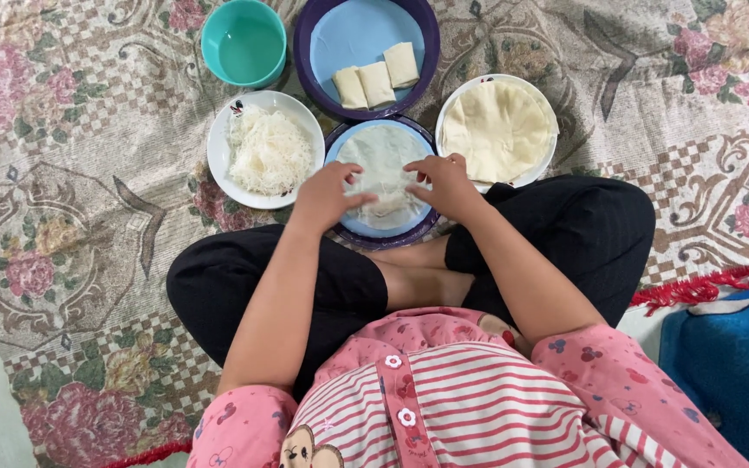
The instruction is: The person sits on the floor and prepares food rolls by placing shredded white filling onto a thin wrapper, then folding and rolling it into a cylindrical shape. The finished rolls are placed on a plate.
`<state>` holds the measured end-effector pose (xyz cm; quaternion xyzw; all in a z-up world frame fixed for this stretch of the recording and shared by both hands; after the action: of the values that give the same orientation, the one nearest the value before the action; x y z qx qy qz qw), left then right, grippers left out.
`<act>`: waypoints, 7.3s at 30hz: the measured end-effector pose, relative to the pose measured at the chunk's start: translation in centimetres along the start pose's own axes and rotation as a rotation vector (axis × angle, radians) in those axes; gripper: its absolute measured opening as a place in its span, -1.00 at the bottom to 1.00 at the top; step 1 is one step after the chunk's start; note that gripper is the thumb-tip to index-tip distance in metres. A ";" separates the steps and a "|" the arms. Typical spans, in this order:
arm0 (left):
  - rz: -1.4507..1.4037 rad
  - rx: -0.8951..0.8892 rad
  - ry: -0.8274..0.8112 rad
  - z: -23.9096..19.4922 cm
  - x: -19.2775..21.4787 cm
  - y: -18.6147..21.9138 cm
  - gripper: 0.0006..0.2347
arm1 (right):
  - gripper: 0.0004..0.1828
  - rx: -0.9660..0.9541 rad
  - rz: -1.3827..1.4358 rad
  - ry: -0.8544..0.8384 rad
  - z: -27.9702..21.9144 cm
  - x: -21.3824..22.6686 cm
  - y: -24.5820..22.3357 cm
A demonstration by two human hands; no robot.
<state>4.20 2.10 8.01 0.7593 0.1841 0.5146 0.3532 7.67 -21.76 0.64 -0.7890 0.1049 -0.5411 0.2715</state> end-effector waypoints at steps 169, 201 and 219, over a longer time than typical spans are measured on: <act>0.324 -0.136 0.078 3.5 -9.5 -1.3 -0.89 | -0.87 0.034 -0.147 -0.011 -0.8 -3.6 -0.3; 0.541 -0.289 0.092 2.6 -10.8 -1.1 -0.88 | -0.69 0.172 -0.404 0.166 -2.1 -5.2 -0.8; 0.570 -0.284 0.082 3.4 -11.5 -2.0 -0.98 | -0.84 0.173 -0.316 0.214 0.7 -10.5 3.6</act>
<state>2.85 -5.12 -1.71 0.7021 -0.0954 0.6436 0.2895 4.67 -19.72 -9.83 -0.7074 -0.0389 -0.6648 0.2370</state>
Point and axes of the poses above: each hand's wrist, its own z-axis towards the middle knuckle, its own x-axis out of the back of the hand, y = z × x, the point moved 4 cm from there along z, towards the middle knuckle, and after that the axes turned 12 degrees about -x, right-handed, at the moved point
